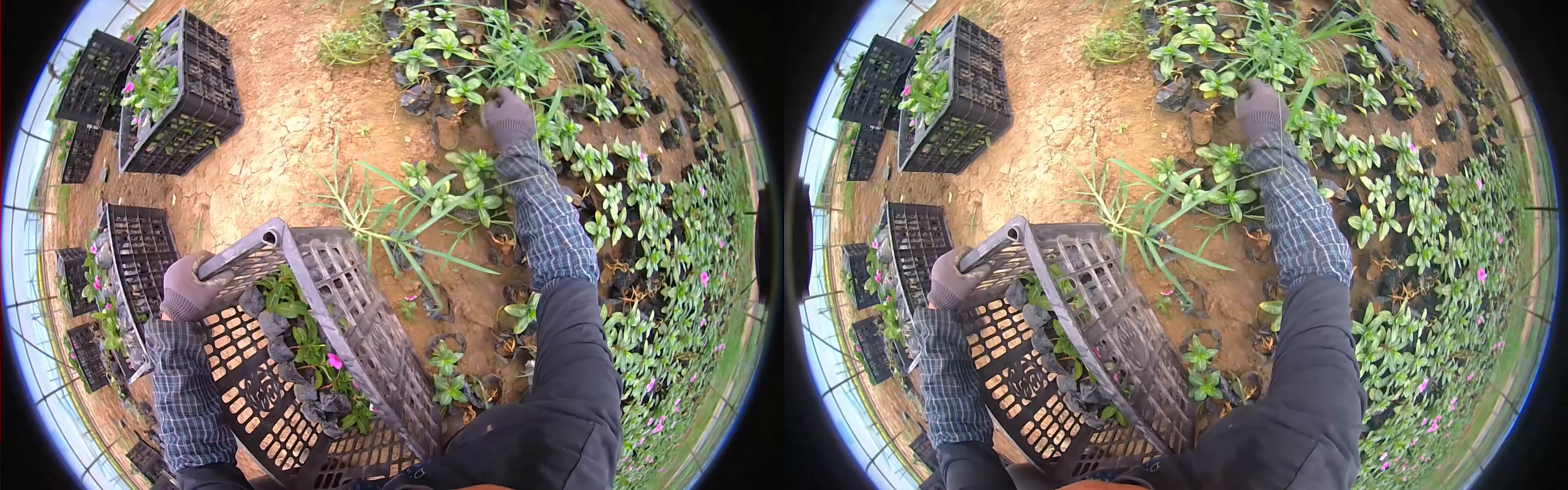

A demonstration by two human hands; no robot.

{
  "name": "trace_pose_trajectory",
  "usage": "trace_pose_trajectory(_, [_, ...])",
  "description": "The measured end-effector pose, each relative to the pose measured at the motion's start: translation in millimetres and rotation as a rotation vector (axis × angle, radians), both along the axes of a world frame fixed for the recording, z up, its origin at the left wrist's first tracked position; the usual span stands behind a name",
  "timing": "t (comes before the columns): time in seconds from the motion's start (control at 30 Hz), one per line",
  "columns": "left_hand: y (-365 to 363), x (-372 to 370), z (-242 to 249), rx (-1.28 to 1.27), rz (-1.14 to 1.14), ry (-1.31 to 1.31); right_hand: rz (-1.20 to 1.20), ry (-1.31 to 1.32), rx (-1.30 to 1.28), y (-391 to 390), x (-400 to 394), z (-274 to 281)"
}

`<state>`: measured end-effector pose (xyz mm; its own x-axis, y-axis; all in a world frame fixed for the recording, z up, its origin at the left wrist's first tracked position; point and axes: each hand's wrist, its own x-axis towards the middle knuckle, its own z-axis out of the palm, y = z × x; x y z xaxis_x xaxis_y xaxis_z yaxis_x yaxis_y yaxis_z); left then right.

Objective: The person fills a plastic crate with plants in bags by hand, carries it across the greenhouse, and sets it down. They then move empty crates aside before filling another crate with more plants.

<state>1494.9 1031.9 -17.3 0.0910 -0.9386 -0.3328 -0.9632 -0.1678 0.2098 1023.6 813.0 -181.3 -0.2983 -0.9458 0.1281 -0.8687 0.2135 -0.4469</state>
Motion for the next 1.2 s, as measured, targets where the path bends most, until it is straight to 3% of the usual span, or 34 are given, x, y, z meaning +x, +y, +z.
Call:
trace_pose_trajectory(0.1, [-5, 0, 0, 0.034, 0.019, -0.022, 0.011, 0.069, 0.066, -23, -4, 4])
trace_pose_trajectory(0.2, [-5, 2, 0, 0.025, 0.017, -0.043, 0.014, 0.115, 0.314, -40, 10, 1])
trace_pose_trajectory(0.5, [-6, 11, -9, 0.007, 0.011, 0.009, 0.024, 0.179, 0.305, -77, -7, -14])
trace_pose_trajectory(0.57, [-8, 13, -8, 0.011, -0.008, 0.007, -0.128, -0.044, 0.254, -88, -34, -25])
trace_pose_trajectory(0.67, [-9, 9, -8, -0.016, -0.008, 0.044, -0.243, -0.091, 0.154, -90, -41, -23])
trace_pose_trajectory(0.83, [-9, 4, -6, -0.058, -0.010, 0.051, -0.202, -0.012, 0.159, -99, -32, -33])
trace_pose_trajectory(0.9, [-10, 4, -7, -0.051, 0.007, 0.070, -0.152, 0.144, 0.250, -103, -28, -34])
trace_pose_trajectory(1.03, [-11, 11, -9, -0.043, -0.023, 0.054, -0.176, 0.140, 0.204, -87, -8, -19])
trace_pose_trajectory(1.13, [-13, 4, -2, 0.047, 0.044, 0.051, -0.240, 0.068, 0.244, -105, -20, -64])
trace_pose_trajectory(1.2, [-12, 5, -3, 0.014, 0.014, 0.047, -0.189, 0.000, 0.316, -96, -22, -57])
